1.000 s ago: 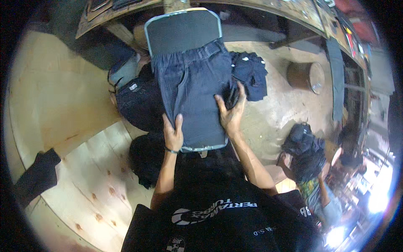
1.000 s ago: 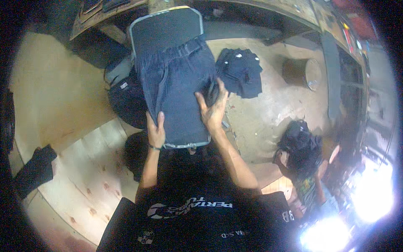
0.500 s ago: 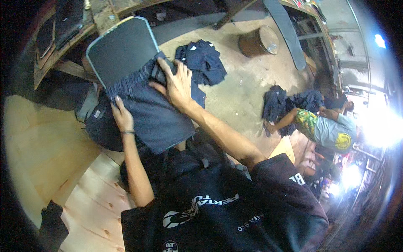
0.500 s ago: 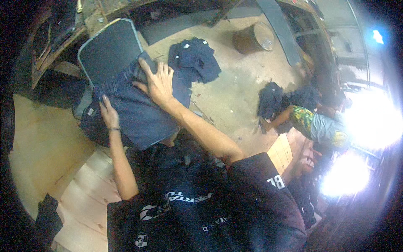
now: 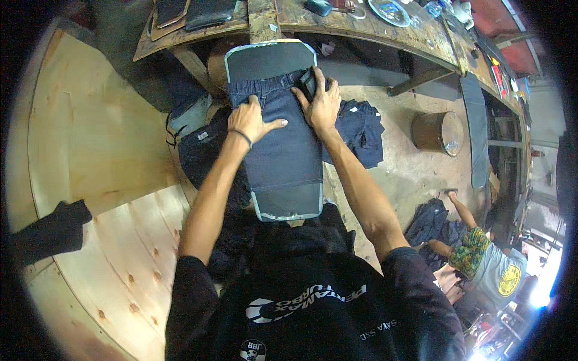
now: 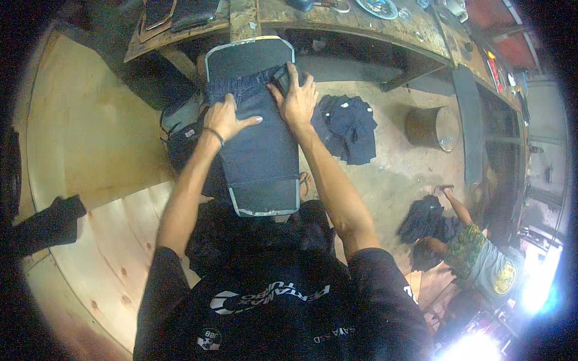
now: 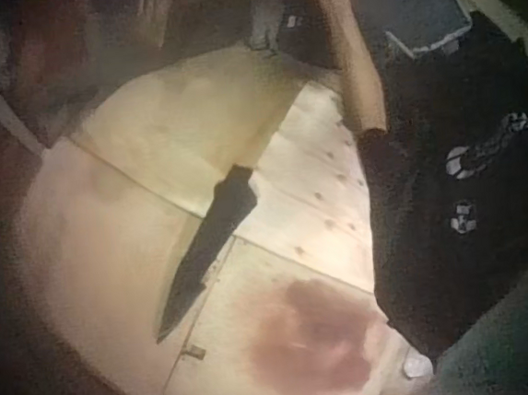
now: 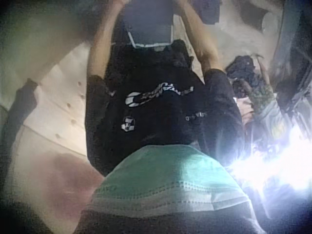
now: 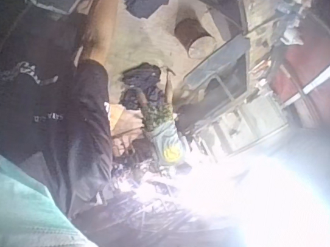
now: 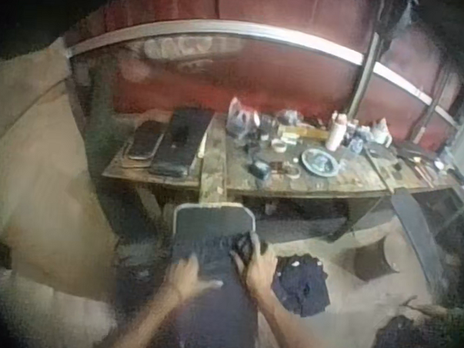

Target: The person repeatedly rubs a small blue object against dark shorts laid on a flat board, then flips and repositions the shorts to continue rubbing different areas. The person handles multiple shorts one at a time, rubbing and smoothing them before stacking them aside.

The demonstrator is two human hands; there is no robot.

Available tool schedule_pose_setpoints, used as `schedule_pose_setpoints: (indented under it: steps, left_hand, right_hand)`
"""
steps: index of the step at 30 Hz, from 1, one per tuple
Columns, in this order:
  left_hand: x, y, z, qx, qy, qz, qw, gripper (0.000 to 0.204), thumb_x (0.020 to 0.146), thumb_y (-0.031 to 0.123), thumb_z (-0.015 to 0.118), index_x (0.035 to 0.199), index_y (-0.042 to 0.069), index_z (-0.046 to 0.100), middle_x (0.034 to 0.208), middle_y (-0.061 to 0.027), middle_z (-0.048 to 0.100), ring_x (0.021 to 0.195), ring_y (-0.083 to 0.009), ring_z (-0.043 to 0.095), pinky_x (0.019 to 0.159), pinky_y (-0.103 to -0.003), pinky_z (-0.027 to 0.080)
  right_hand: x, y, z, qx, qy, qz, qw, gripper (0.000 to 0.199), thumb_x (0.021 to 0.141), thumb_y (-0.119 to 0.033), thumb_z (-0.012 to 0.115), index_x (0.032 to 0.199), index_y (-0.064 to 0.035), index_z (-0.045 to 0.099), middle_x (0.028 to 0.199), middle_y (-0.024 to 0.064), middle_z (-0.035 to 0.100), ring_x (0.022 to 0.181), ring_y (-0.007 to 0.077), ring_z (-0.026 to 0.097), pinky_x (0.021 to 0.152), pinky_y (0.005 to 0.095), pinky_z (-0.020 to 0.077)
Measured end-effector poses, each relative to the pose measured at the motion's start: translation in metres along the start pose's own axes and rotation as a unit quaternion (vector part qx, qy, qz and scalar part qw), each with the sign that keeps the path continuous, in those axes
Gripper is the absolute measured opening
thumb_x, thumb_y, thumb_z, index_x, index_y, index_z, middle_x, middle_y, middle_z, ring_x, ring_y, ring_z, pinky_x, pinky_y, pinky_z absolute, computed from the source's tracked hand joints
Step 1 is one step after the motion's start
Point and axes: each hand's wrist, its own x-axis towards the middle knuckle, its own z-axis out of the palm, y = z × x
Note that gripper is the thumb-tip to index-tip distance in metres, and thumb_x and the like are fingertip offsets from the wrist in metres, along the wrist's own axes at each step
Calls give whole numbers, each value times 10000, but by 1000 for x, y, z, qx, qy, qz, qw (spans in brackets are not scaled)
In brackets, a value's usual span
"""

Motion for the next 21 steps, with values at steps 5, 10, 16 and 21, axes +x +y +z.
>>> schedule_pose_setpoints:
  steps: [5,10,16,21]
  left_hand:
    - [35,-11,-18,28,-208,70,975,1042,876,865,639,1022,-160,752,1057,-360,760,1058,-482,760,968,-510,594]
    - [31,-29,-6,-166,-319,61,931,947,970,740,645,1263,-159,688,1194,-325,735,1084,-337,723,981,-415,557]
    - [28,-58,-7,-363,-132,49,921,578,879,442,915,1140,-23,692,1140,-112,757,1019,-183,676,899,-426,552]
    - [15,-54,15,-78,109,151,979,659,834,428,936,1198,-54,671,1100,-248,735,993,-459,722,887,-463,584]
  right_hand:
    - [-2,3,3,10,-7,7,1000,843,885,-547,840,1580,-220,494,1348,284,581,1198,476,605,1016,568,490]
    - [-6,8,8,0,6,-7,1000,852,888,-527,848,1586,-198,489,1325,278,587,1200,466,608,1014,554,494]
    - [0,5,1,4,-6,-3,1000,847,873,-514,869,1573,-195,513,1320,273,593,1204,462,617,1014,544,509]
    - [-6,4,2,26,35,-18,999,864,855,-482,895,1564,-166,518,1302,284,614,1219,466,618,1036,534,513]
